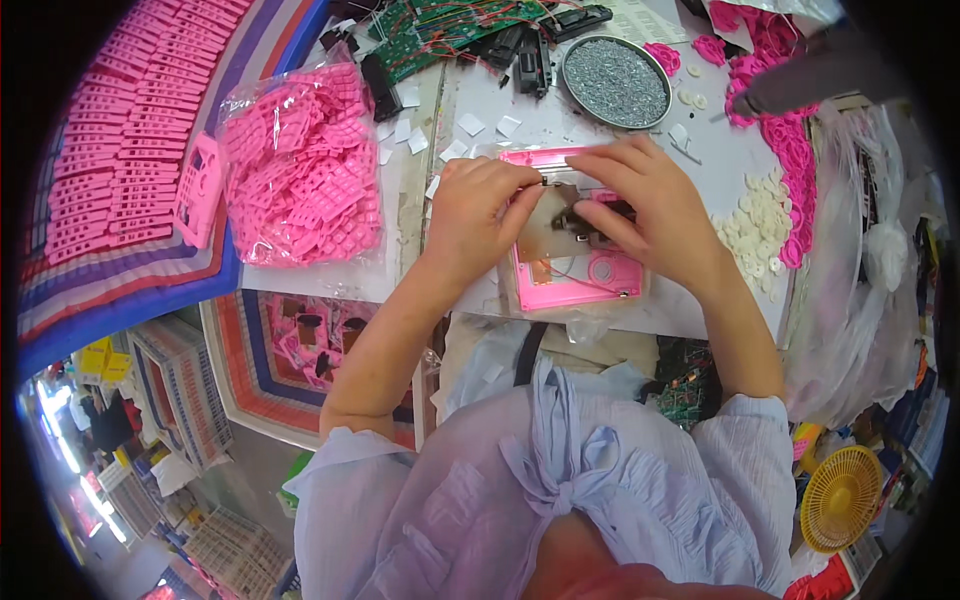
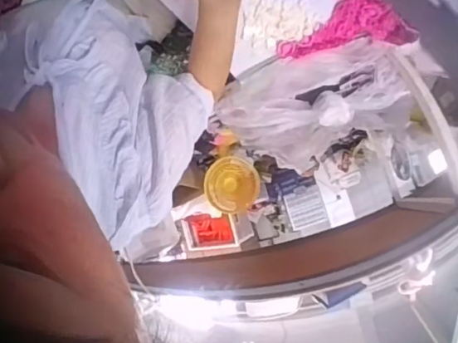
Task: Assembling a pink toy kitchen set by installing electronics and using a glue gun to secure components.
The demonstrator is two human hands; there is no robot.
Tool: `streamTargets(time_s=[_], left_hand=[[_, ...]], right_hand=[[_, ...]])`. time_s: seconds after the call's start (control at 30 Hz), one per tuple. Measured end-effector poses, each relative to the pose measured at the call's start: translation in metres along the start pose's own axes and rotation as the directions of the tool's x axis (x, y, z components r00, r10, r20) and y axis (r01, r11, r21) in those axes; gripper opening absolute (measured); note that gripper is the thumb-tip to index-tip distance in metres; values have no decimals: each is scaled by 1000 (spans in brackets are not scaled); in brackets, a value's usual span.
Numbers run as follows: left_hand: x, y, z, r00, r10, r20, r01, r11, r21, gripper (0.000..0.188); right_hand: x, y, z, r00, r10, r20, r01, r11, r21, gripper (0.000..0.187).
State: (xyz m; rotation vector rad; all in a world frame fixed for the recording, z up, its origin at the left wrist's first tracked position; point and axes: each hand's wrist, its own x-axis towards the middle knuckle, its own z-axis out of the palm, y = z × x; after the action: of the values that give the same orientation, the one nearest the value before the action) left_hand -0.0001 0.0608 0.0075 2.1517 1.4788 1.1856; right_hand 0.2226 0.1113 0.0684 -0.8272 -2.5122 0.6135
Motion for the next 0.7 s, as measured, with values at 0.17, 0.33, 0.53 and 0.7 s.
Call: streamTargets(time_s=[0.17, 0.33, 0.53, 0.7], left_hand=[[2, 0, 4, 999, 35, -11, -34, 999, 42, 10], [4, 2, -2, 996, -53, 66, 57, 997, -50, 10], [21, 4, -7, 988, 21, 151, -3, 993, -120, 8], [21, -2, -14, 980, -7, 200, 35, 989, -141, 9]], right_hand=[[-5, 5, 9, 999, -38, -12, 39, 996, 75, 47], [-27, 7, -19, 997, 71, -9, -71, 995, -69, 52], [-30, 24, -18, 921, 281, 271, -376, 824, 424, 42], [-17, 19, -5, 997, 76, -24, -78, 994, -72, 40]])
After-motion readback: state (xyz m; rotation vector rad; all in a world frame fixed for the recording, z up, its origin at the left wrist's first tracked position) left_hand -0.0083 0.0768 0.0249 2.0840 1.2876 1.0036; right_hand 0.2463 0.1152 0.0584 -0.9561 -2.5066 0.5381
